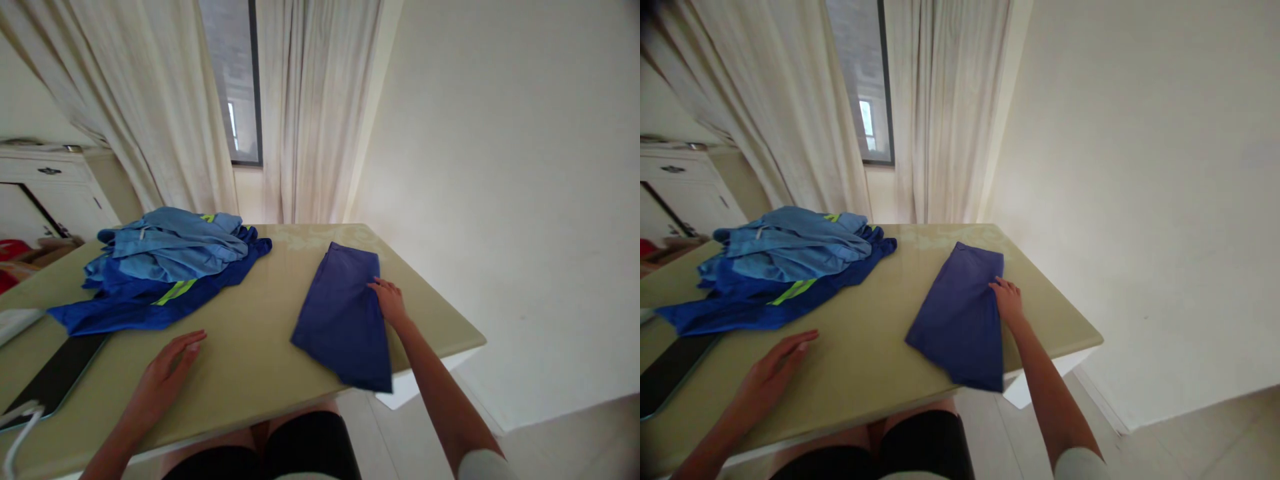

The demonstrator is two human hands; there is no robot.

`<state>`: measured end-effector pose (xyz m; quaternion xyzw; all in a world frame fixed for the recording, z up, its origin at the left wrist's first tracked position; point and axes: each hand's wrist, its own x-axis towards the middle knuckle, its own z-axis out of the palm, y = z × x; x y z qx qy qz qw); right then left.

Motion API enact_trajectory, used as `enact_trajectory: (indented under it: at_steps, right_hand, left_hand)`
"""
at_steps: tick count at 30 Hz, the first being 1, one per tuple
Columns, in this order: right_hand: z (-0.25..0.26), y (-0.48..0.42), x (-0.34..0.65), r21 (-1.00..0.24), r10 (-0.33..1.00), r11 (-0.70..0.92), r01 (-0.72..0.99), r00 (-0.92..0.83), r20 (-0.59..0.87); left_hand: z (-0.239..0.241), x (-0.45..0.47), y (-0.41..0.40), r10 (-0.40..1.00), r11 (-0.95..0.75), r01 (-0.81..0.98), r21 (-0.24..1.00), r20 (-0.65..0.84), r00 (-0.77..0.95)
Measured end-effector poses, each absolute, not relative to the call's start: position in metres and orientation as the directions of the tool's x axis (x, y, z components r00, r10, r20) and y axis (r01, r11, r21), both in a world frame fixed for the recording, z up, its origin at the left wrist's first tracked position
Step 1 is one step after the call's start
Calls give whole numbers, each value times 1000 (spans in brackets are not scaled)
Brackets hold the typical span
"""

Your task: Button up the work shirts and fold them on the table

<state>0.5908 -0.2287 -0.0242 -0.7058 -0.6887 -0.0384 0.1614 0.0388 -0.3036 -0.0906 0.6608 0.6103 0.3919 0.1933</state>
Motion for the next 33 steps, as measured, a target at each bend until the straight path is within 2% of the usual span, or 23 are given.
enact_trajectory:
  at_steps: [1, 3, 6, 8, 12, 17, 20, 22, 24, 28, 29, 31, 33]
  right_hand:
    - [-22, -226, 598, -199, 944, -15, 980, 80, 321]
    - [-24, -231, 596, -222, 936, 66, 973, 17, 351]
    - [-46, -249, 567, -235, 962, 152, 960, -89, 259]
    - [-67, -259, 545, -225, 977, 105, 969, -58, 206]
    - [-90, -240, 536, -192, 980, 40, 981, 0, 201]
    - [-59, -151, 574, -215, 993, -21, 976, 46, 112]
    - [-47, -113, 559, -234, 973, -67, 970, 116, 201]
    - [-55, -107, 525, -284, 966, 46, 958, 30, 255]
    - [-73, -114, 484, -316, 968, 198, 928, -134, 212]
    - [-99, -135, 439, -264, 931, 340, 903, -284, 230]
    - [-101, -137, 438, -264, 926, 354, 897, -297, 234]
    - [-99, -137, 442, -282, 919, 374, 884, -312, 242]
    - [-96, -135, 448, -305, 918, 380, 873, -317, 239]
  left_hand:
    - [-92, 39, -303, 961, -172, 659, 733, 271, -51]
    - [-94, 39, -303, 970, -146, 672, 726, 239, -47]
    - [-96, 38, -302, 974, -131, 697, 705, 223, -42]
    - [-97, 38, -301, 970, -152, 712, 685, 240, -24]
    - [-97, 42, -299, 962, -195, 746, 637, 273, 18]
    - [-93, 49, -300, 944, -244, 777, 580, 325, 54]
    - [-95, 51, -304, 940, -243, 790, 563, 337, 49]
    - [-98, 52, -305, 941, -234, 795, 560, 335, 42]
    - [-97, 52, -303, 952, -221, 796, 564, 304, 49]
    - [-71, 49, -271, 980, -157, 785, 600, 191, 50]
    - [-60, 47, -257, 973, -158, 799, 580, 229, 26]
    - [-35, 39, -222, 909, -195, 869, 455, 417, -14]
    - [-13, 26, -185, 828, -108, 929, 354, 549, -113]
